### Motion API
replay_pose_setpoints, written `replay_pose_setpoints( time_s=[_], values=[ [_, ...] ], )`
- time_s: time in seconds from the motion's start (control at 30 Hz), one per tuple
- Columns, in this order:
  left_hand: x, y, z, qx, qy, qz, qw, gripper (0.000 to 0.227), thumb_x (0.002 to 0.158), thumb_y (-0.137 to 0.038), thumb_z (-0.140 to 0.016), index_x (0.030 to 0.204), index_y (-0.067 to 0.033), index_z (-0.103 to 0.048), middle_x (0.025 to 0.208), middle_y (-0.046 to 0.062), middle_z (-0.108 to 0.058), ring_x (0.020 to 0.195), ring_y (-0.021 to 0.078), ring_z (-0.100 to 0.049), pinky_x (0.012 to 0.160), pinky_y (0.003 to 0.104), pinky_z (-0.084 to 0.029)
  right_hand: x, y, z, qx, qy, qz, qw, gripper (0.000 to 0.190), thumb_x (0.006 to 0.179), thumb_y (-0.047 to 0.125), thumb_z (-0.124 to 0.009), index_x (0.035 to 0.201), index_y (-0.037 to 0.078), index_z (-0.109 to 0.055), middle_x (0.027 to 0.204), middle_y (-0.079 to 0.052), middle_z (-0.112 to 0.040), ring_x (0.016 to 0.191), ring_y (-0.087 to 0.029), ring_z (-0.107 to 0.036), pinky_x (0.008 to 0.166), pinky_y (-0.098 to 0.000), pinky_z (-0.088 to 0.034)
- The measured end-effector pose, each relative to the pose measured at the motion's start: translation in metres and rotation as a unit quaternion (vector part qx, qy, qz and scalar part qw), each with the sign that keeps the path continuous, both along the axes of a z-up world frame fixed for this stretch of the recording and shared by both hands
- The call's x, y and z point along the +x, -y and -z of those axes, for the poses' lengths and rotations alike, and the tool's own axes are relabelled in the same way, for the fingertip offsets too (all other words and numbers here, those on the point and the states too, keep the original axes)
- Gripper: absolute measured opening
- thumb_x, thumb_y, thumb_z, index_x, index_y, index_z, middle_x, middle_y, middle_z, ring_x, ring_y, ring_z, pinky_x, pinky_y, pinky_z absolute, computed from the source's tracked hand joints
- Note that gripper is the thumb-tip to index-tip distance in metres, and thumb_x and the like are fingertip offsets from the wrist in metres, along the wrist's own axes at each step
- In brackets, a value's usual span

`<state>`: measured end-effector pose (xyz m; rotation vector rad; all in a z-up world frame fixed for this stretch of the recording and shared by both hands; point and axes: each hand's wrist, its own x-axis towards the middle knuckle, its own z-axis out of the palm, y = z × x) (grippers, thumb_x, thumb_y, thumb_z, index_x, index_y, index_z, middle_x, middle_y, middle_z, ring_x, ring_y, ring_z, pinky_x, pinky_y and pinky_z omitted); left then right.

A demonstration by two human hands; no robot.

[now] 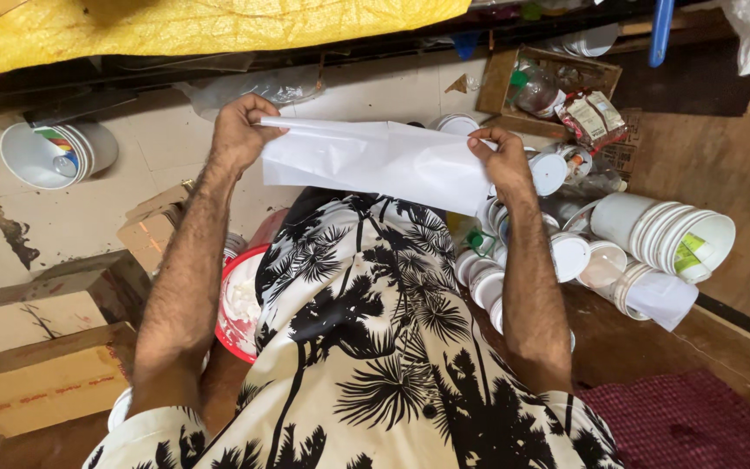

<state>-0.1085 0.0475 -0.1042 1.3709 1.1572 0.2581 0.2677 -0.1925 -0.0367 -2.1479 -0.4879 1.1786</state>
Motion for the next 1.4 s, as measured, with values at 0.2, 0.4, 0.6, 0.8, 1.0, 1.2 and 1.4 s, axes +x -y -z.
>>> replay_pose_setpoints(
  time_s=[0.2, 0.4, 0.6, 0.8, 1.0, 1.2, 1.4],
  values=[
    [-0.011, -0.008, -0.001, -0.072, 0.045, -0.04, 0.996, 0.03, 0.082, 0.004, -0.083, 0.107, -0.0032, -0.067, 0.09, 0.007, -0.075, 0.076, 0.0106, -0.068, 0.064, 0.023, -0.056, 0.008, -0.006, 0.007, 0.041, 0.023, -0.059, 0.997, 0.023, 0.09, 0.014, -0.079, 0.108, 0.001, -0.074, 0.092, -0.009, -0.073, 0.075, -0.014, -0.064, 0.066, -0.0285, -0.052],
    [-0.019, -0.001, -0.002, -0.108, 0.096, -0.066, 0.987, 0.028, 0.085, 0.003, -0.083, 0.107, -0.002, -0.066, 0.093, 0.008, -0.076, 0.077, 0.0109, -0.07, 0.064, 0.023, -0.058, 0.013, -0.012, 0.007, -0.011, 0.032, -0.069, 0.997, 0.022, 0.098, 0.021, -0.072, 0.106, 0.001, -0.075, 0.083, -0.006, -0.074, 0.07, -0.013, -0.062, 0.065, -0.0307, -0.051],
    [-0.021, 0.003, -0.002, -0.1, 0.061, -0.08, 0.99, 0.029, 0.085, 0.003, -0.083, 0.105, -0.0022, -0.063, 0.088, 0.007, -0.073, 0.074, 0.0116, -0.069, 0.059, 0.024, -0.056, 0.01, -0.01, 0.011, -0.017, 0.044, -0.062, 0.997, 0.022, 0.097, 0.02, -0.074, 0.107, 0.001, -0.077, 0.081, -0.007, -0.072, 0.068, -0.013, -0.06, 0.063, -0.0302, -0.05],
    [-0.031, -0.005, -0.01, -0.101, 0.052, -0.088, 0.99, 0.035, 0.081, 0.008, -0.082, 0.106, -0.0029, -0.061, 0.087, 0.007, -0.072, 0.073, 0.0123, -0.069, 0.059, 0.024, -0.056, 0.018, -0.005, 0.015, 0.047, -0.025, -0.1, 0.994, 0.024, 0.094, 0.017, -0.075, 0.111, 0.001, -0.074, 0.085, -0.003, -0.071, 0.069, -0.01, -0.059, 0.061, -0.0269, -0.047],
    [-0.03, -0.008, -0.01, -0.134, 0.063, -0.115, 0.982, 0.033, 0.08, 0.014, -0.072, 0.104, -0.0031, -0.058, 0.087, 0.008, -0.075, 0.077, 0.0137, -0.073, 0.063, 0.025, -0.062, 0.023, -0.004, 0.044, 0.028, -0.012, -0.073, 0.997, 0.019, 0.101, 0.018, -0.069, 0.104, -0.001, -0.074, 0.084, -0.004, -0.071, 0.072, -0.01, -0.058, 0.065, -0.0261, -0.047],
    [-0.062, -0.018, 0.012, -0.043, 0.014, -0.209, 0.977, 0.039, 0.081, 0.016, -0.077, 0.109, -0.0045, -0.06, 0.1, 0.01, -0.069, 0.087, 0.0159, -0.073, 0.077, 0.028, -0.064, 0.054, 0.033, 0.073, -0.016, 0.102, 0.042, 0.994, 0.017, 0.101, 0.014, -0.063, 0.112, 0.006, -0.074, 0.097, -0.005, -0.073, 0.081, -0.012, -0.063, 0.072, -0.0281, -0.051],
    [-0.099, -0.049, 0.064, -0.041, 0.267, -0.41, 0.871, 0.041, 0.088, 0.018, -0.077, 0.11, -0.0083, -0.054, 0.108, 0.013, -0.068, 0.095, 0.0207, -0.073, 0.085, 0.031, -0.07, 0.095, 0.087, 0.073, 0.122, -0.139, 0.21, 0.96, 0.014, 0.106, 0.015, -0.06, 0.107, 0.003, -0.068, 0.095, -0.005, -0.075, 0.081, -0.015, -0.07, 0.072, -0.0328, -0.064]
  ],
)
